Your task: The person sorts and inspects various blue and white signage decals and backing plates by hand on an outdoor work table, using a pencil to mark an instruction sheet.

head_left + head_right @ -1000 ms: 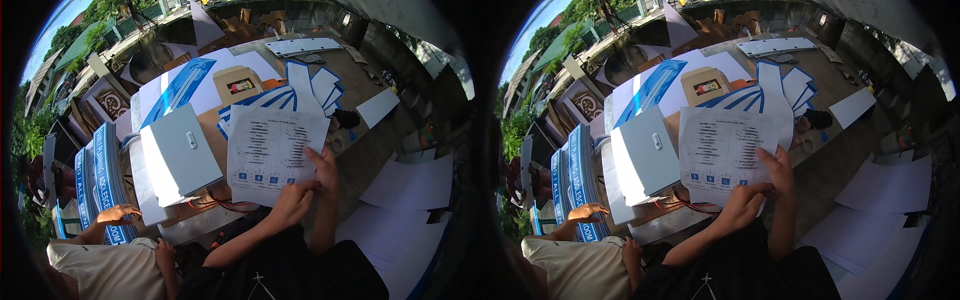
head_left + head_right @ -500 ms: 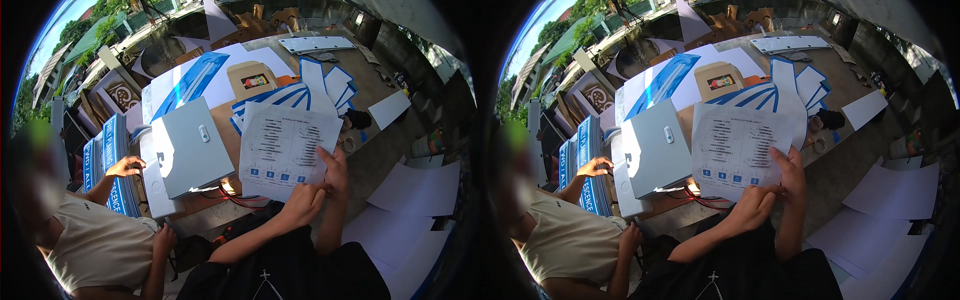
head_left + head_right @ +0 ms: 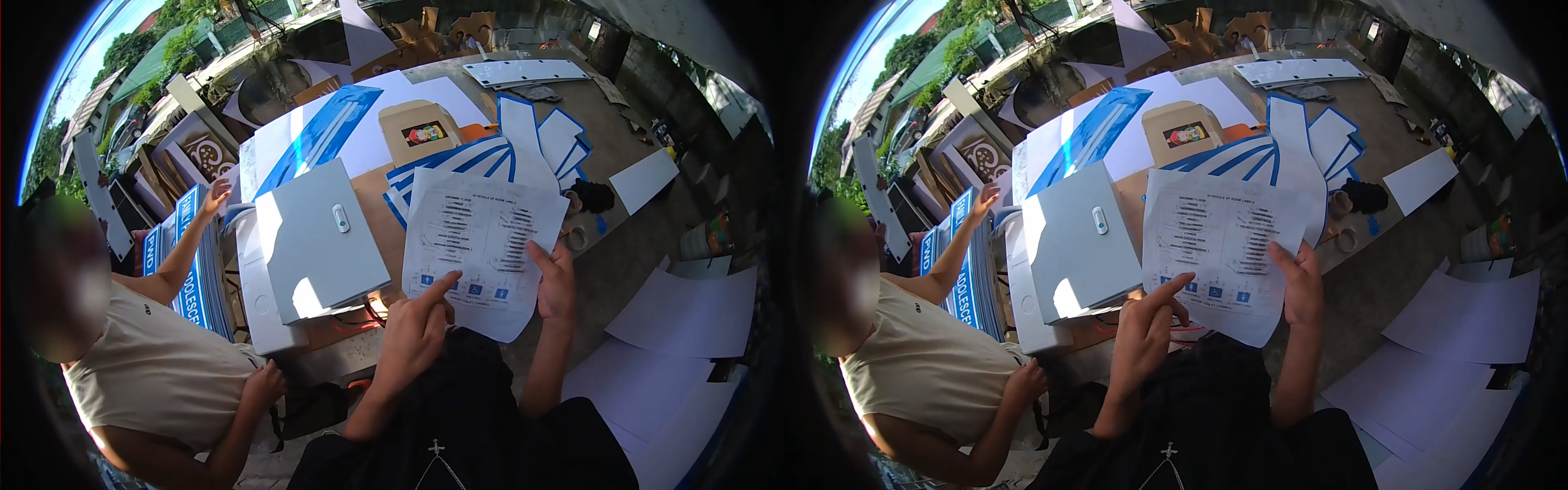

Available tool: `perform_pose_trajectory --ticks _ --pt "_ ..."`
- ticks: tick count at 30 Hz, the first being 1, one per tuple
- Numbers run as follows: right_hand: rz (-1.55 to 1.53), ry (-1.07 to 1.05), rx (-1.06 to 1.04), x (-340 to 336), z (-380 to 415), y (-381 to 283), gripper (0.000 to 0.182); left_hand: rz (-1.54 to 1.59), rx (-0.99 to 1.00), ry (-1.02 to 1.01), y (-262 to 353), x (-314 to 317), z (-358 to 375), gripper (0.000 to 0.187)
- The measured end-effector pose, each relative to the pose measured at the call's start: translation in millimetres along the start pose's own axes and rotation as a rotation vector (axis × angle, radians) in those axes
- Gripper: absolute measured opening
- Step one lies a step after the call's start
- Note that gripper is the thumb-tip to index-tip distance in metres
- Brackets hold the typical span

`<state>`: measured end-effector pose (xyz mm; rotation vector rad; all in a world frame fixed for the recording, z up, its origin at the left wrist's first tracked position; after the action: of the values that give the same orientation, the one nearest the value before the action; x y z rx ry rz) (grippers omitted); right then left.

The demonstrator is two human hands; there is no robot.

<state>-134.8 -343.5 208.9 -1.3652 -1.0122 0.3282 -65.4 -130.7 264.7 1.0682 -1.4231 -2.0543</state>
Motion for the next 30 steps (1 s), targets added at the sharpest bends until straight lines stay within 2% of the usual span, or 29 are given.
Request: perform_pose_trajectory --ticks 8,14,20,23,26,27,30 --pt "0.007 0.015 -0.009 0.6 -0.3 0.6 0.027 -0.090 -0.054 0.060 -16.6 5.6 -17.3 0.046" --pt "0.012 0.021 -0.020 0.6 0.4 0.3 0.027 -0.012 -0.035 0.075 -4.1 1.2 -13.4 0.051" --pt "0.026 0.013 -0.024 -0.2 0.8 0.6 0.027 -0.028 0.012 0.107 0.4 -7.1 -13.3 0.048" --pt "0.040 0.025 -0.034 0.5 2.2 -1.9 0.027 0.036 0.092 0.335 -12.7 -29.4 -11.0 0.043" --pt "0.034 0.026 -0.043 4.9 4.8 -8.1 0.027 0.041 0.049 0.518 -34.6 -63.3 -19.9 0.036" --pt "0.026 0.027 -0.036 4.6 5.8 -7.2 0.026 0.117 0.015 0.497 -42.6 -66.5 -26.4 0.032" --pt "0.005 0.044 -0.029 -0.9 6.1 -4.7 0.026 0.290 -0.019 0.176 -66.6 -44.4 -46.9 0.030"
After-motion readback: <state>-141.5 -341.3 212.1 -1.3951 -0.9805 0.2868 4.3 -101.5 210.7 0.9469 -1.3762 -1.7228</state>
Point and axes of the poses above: each hand's wrist, its own z-axis away from the middle knuckle, its own x-axis out of the palm, y = z × x, the point moved 8 cm from there along -z, towards the middle knuckle, and after that the axes turned 11 degrees about -x, right-handed, at the moved point
